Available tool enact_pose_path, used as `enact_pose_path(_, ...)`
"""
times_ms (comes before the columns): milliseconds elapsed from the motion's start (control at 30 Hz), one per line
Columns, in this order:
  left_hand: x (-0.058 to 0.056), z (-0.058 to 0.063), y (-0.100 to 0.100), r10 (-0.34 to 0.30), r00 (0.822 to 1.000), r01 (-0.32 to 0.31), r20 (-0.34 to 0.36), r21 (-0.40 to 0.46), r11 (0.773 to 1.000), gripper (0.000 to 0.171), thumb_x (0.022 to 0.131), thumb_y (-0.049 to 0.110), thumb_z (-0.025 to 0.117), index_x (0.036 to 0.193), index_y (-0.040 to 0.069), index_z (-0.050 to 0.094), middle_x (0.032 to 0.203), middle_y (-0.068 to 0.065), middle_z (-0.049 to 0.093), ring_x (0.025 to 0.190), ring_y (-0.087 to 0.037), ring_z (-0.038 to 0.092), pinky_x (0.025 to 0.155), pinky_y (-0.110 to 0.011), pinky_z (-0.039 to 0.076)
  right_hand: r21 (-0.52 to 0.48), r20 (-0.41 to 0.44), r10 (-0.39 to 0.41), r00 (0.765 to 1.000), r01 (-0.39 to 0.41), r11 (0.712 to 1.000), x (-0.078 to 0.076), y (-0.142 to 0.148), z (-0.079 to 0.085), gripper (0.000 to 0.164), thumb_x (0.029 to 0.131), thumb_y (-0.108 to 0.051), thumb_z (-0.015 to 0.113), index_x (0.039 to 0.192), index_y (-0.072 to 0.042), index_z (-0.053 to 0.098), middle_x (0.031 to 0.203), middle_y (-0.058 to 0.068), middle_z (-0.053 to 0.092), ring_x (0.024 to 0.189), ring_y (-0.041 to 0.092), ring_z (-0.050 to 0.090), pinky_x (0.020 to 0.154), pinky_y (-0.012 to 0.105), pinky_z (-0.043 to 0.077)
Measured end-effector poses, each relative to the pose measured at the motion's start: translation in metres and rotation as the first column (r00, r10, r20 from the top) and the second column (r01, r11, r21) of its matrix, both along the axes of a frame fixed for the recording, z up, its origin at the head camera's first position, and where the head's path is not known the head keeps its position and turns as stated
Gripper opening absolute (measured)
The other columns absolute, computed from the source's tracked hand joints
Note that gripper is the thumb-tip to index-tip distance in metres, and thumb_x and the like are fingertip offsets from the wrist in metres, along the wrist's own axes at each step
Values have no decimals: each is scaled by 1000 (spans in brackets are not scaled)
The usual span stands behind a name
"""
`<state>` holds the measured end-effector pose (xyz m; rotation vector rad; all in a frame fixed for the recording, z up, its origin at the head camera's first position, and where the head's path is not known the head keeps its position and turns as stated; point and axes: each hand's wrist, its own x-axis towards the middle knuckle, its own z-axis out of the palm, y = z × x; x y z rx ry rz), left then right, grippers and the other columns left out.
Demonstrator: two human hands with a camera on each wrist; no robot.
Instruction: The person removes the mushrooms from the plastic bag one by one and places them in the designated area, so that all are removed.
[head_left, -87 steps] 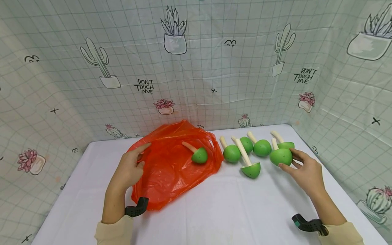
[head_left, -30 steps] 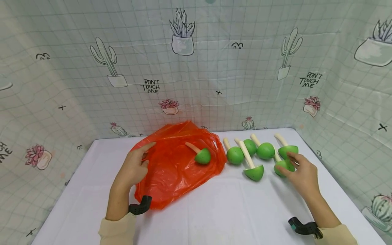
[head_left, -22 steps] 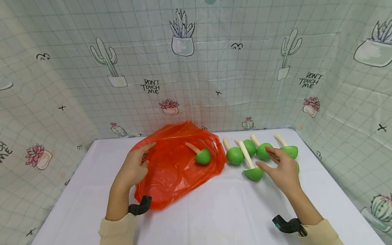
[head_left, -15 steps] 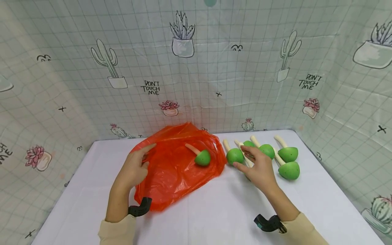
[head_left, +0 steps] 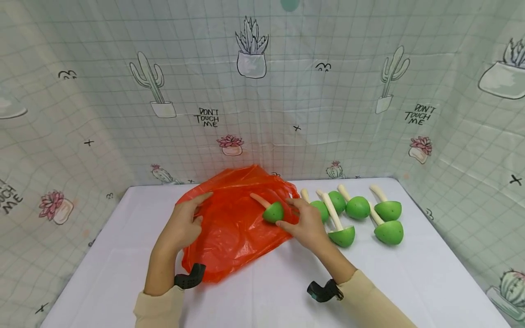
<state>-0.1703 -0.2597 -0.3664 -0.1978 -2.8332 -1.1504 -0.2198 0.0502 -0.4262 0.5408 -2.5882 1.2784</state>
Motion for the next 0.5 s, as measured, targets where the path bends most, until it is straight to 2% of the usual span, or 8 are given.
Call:
enact_pose_path(267, 2, 3, -1, 9, 1000, -9, 3, -10, 1000, 64, 96, -15, 48, 158, 2, 45, 154, -25, 50, 134, -46, 53, 106, -59, 51, 71, -14, -49, 999, 50, 996, -19, -18, -10, 63, 82, -14, 91, 135, 7, 64, 129, 22, 69, 118, 39, 65, 101, 53, 55)
enact_pose_path(500, 2, 3, 1, 5, 1000, -5, 13, -13, 1000, 65, 95, -15, 48, 158, 2, 45, 154, -26, 50, 134, -47, 53, 104, -59, 52, 98, 11, -81, 997, 79, 992, -26, -26, -18, 64, 82, -15, 91, 136, 7, 64, 133, 22, 67, 122, 40, 63, 105, 53, 53)
